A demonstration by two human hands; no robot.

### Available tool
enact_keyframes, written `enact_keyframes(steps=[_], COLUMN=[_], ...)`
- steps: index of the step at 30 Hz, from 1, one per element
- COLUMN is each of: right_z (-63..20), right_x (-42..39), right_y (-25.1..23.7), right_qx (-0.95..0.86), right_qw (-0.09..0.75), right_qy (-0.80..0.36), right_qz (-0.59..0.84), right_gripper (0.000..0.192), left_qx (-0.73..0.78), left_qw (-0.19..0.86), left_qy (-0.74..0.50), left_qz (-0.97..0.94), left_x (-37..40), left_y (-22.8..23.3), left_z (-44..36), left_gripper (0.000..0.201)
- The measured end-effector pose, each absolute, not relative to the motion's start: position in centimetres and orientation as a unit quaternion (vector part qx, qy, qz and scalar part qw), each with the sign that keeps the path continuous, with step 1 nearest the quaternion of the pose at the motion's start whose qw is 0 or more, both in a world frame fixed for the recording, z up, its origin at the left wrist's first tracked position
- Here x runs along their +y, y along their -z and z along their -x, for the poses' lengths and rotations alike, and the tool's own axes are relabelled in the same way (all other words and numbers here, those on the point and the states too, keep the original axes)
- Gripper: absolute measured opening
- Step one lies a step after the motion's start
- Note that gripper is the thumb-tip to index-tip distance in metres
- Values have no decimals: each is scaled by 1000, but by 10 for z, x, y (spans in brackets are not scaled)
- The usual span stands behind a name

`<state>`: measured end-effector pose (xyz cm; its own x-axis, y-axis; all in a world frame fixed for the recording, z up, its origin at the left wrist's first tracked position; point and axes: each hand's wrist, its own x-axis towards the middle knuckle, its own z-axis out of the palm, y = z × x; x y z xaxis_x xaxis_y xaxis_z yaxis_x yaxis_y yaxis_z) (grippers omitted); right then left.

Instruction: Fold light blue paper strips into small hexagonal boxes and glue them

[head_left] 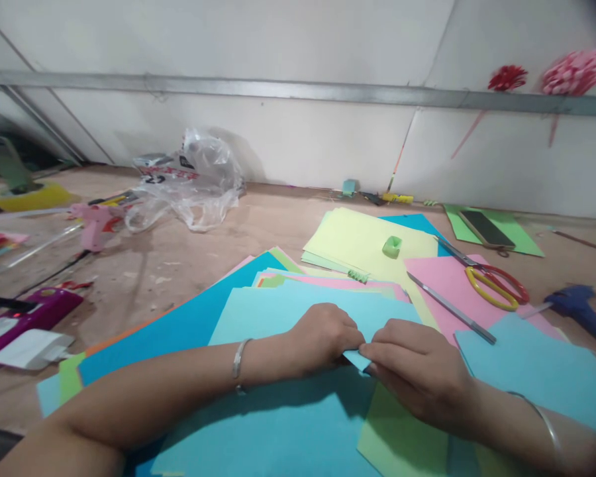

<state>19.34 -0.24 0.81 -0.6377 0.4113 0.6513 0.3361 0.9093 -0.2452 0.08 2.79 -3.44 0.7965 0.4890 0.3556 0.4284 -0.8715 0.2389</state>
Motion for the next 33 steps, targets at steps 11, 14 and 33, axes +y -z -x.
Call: enact_keyframes(steps=[11, 14, 33], right_z=[-196, -199, -201], right_x=[3, 4, 0], right_y=[-2, -4, -16], right_qx=[-906, -900, -876], right_qw=[359, 360, 371], right_qy=[-8, -58, -179], right_qz=[225, 240, 251], right_gripper=[20, 19, 21], left_qx=[291, 284, 258], left_qw=[155, 160, 323], left_qy=[-203, -235, -237], left_qz=[-922, -916, -879], left_x=[29, 30, 28], left_y=[34, 39, 28], left_z=[5, 6, 3], left_gripper=[18, 25, 65])
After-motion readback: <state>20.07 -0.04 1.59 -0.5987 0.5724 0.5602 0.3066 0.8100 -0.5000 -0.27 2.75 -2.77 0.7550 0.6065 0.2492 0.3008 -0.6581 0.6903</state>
